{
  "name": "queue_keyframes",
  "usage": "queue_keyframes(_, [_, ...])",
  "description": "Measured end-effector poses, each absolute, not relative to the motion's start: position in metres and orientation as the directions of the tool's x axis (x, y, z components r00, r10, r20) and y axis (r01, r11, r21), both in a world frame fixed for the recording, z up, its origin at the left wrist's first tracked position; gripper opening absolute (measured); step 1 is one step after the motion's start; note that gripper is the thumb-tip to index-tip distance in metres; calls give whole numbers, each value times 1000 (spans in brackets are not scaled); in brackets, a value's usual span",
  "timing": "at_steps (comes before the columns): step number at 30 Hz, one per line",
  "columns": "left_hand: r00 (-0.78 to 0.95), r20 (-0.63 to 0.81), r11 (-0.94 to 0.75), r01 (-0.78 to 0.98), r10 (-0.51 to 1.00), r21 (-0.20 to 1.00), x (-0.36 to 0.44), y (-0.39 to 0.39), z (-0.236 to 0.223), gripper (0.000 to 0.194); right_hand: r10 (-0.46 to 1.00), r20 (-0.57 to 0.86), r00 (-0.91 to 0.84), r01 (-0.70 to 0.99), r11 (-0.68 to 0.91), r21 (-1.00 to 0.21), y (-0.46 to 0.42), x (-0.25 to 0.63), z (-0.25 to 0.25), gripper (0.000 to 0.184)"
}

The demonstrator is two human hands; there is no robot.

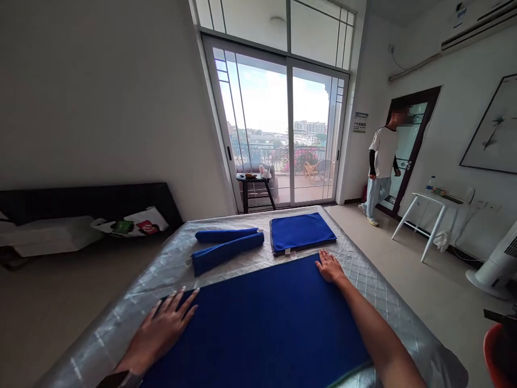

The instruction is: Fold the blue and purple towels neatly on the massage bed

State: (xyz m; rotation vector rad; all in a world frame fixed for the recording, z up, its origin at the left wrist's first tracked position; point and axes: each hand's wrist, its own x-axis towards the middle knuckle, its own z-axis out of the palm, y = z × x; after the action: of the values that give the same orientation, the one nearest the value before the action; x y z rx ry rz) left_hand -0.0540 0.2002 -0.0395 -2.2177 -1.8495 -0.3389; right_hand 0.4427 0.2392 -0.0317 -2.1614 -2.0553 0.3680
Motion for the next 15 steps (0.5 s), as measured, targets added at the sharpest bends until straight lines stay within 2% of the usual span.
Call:
queue_keyframes(2, [230, 340, -234, 972, 912, -30, -5, 187, -27, 56, 996, -83, 37, 959, -59, -278, 239, 442, -32, 67])
queue_keyframes(4, [344, 325, -374, 927, 881, 33, 65, 163, -19, 49, 996, -81, 34, 953, -56, -297, 239, 442, -33, 67])
queue_keyframes(6, [575, 274, -618, 778, 771, 109, 143, 129, -15, 41, 997, -76, 32, 948, -54, -313, 238, 442, -33, 66])
queue_keyframes(8, [746, 190, -770, 616, 638, 169, 218, 95, -15, 33, 997, -72, 33, 946, -55, -320, 237, 442, -32, 64])
queue_keyframes(11, [848, 30, -823, 504, 529, 263, 303, 61, -19, 40, 997, -66, 46, 945, -65, -321, 239, 445, -25, 59])
queue_keyframes(15, [857, -28, -797, 490, 514, 353, 362, 52, -28, 36, 993, -37, 113, 939, -119, -323, 251, 451, -13, 48])
